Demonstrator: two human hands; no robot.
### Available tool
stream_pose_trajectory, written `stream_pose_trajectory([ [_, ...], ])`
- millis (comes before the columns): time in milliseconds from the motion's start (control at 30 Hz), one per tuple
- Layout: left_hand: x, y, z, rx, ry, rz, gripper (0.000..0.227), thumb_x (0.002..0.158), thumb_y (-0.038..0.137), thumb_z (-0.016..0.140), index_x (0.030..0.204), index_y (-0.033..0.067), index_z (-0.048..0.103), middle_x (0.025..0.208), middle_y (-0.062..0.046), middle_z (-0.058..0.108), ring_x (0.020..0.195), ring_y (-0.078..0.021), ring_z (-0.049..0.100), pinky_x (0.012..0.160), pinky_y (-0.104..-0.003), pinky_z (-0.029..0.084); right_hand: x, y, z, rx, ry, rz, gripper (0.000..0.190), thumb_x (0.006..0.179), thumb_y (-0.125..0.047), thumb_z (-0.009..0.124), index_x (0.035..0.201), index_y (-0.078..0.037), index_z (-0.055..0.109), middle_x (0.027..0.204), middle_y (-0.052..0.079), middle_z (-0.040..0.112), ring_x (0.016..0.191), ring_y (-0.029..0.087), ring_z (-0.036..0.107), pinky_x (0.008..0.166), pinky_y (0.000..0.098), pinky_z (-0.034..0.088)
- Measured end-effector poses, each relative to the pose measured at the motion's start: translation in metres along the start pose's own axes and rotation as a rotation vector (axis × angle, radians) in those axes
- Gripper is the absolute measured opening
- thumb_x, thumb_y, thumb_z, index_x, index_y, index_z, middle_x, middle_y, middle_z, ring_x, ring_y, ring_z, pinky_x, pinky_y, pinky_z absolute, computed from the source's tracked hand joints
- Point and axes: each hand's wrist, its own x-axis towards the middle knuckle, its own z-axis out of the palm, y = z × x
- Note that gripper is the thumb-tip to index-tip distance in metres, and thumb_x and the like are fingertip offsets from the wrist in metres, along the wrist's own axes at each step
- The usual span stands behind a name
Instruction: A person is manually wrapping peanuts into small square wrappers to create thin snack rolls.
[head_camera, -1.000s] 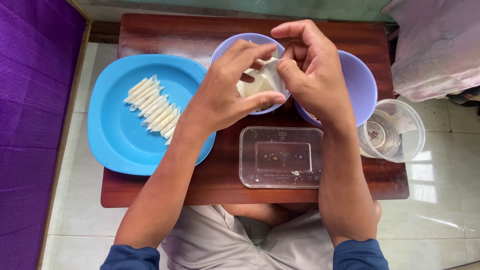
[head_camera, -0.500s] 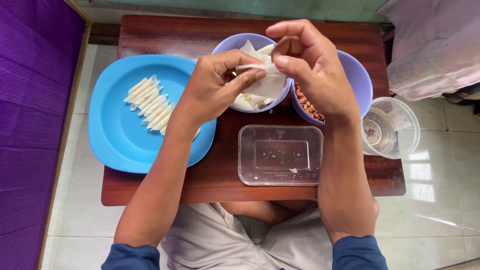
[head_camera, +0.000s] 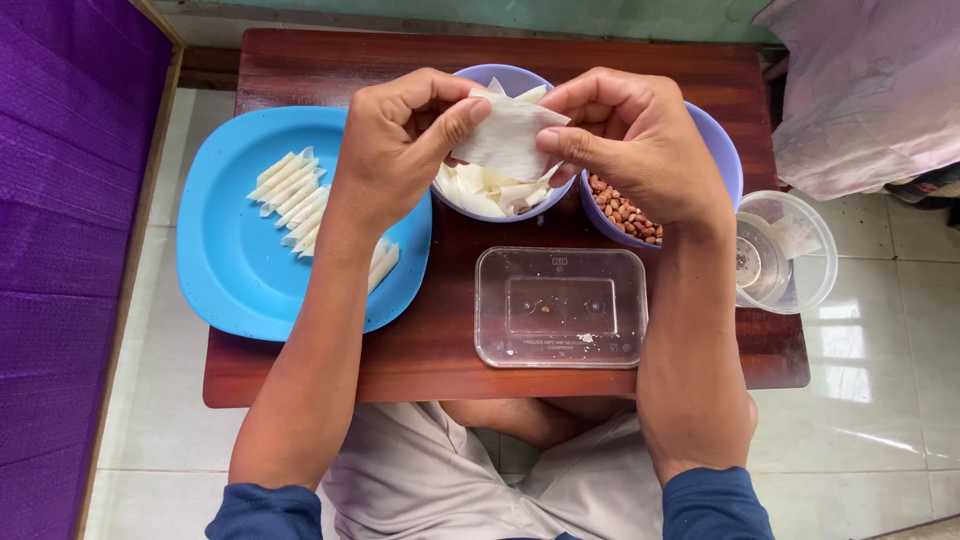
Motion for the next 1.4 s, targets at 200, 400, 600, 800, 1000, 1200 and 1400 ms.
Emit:
stream_pose_trajectory([
  [200, -0.001, 0.001, 0.005, 0.009, -0.065, -0.026, 0.013, 0.099, 0.009, 0.072, 0.105, -0.0024, 0.073, 0.082, -0.006, 0.071, 0.066, -0.0064, 0.061, 0.058, -0.018, 0.053, 0.002, -0.003, 0.012, -0.009, -0.003, -0.013, 0.018, 0.097, 0.0, 0.072, 0.113, 0.006, 0.068, 0.094, 0.011, 0.072, 0.077, 0.011, 0.068, 0.069, 0.0196, 0.061],
  [400, 0.0, -0.003, 0.001, -0.026, -0.15, -0.03, 0.028, 0.096, 0.007, 0.073, 0.12, -0.0047, 0.066, 0.093, -0.01, 0.071, 0.074, -0.0098, 0.063, 0.064, -0.02, 0.056, -0.003, -0.003, 0.006, -0.018, -0.008, -0.004, 0.015, 0.098, -0.002, 0.071, 0.113, 0.004, 0.069, 0.089, 0.008, 0.071, 0.073, 0.01, 0.067, 0.065, 0.019, 0.061],
  [600, -0.008, 0.016, 0.017, -0.112, -0.229, -0.261, 0.009, 0.092, 0.007, 0.076, 0.097, -0.0009, 0.074, 0.073, -0.002, 0.067, 0.062, -0.0044, 0.058, 0.053, -0.016, 0.045, -0.038, -0.017, 0.017, -0.061, 0.118, 0.014, 0.021, 0.099, -0.003, 0.067, 0.116, 0.008, 0.066, 0.094, 0.014, 0.073, 0.074, 0.014, 0.068, 0.065, 0.0214, 0.06],
  [800, -0.039, 0.044, 0.037, -0.113, -0.255, -0.26, 0.01, 0.095, 0.005, 0.073, 0.101, -0.0023, 0.073, 0.077, -0.002, 0.066, 0.063, -0.0057, 0.056, 0.057, -0.017, 0.048, -0.101, -0.018, 0.029, -0.044, 0.282, 0.046, 0.029, 0.094, 0.003, 0.071, 0.122, 0.009, 0.063, 0.092, 0.015, 0.073, 0.068, 0.015, 0.07, 0.06, 0.0185, 0.059],
  [1000, -0.079, 0.034, 0.055, -0.018, -0.352, -0.213, 0.017, 0.095, 0.004, 0.068, 0.11, -0.0018, 0.072, 0.082, -0.002, 0.067, 0.068, -0.0071, 0.055, 0.06, -0.019, 0.047, -0.153, 0.02, 0.041, 0.079, 0.371, 0.199, 0.031, 0.093, 0.003, 0.07, 0.123, 0.008, 0.063, 0.092, 0.014, 0.073, 0.068, 0.012, 0.068, 0.062, 0.0178, 0.059],
  [1200, -0.081, 0.035, 0.064, 0.276, -0.267, 0.157, 0.015, 0.093, -0.006, 0.072, 0.107, -0.0009, 0.073, 0.093, -0.006, 0.066, 0.067, -0.0147, 0.054, 0.06, -0.027, 0.043, -0.154, 0.012, 0.044, -0.363, 0.386, 0.003, 0.025, 0.094, 0.008, 0.071, 0.119, 0.007, 0.07, 0.107, 0.011, 0.073, 0.088, 0.013, 0.065, 0.079, 0.0212, 0.054],
  [1400, -0.124, 0.002, 0.066, 0.484, -0.372, 0.239, 0.027, 0.095, 0.03, 0.076, 0.109, 0.0072, 0.072, 0.109, -0.005, 0.065, 0.099, -0.0256, 0.06, 0.088, -0.036, 0.054, -0.167, 0.04, 0.038, -0.676, 0.38, -0.14, 0.021, 0.099, 0.009, 0.063, 0.11, -0.002, 0.077, 0.11, 0.02, 0.074, 0.106, 0.039, 0.072, 0.088, 0.0496, 0.058],
])
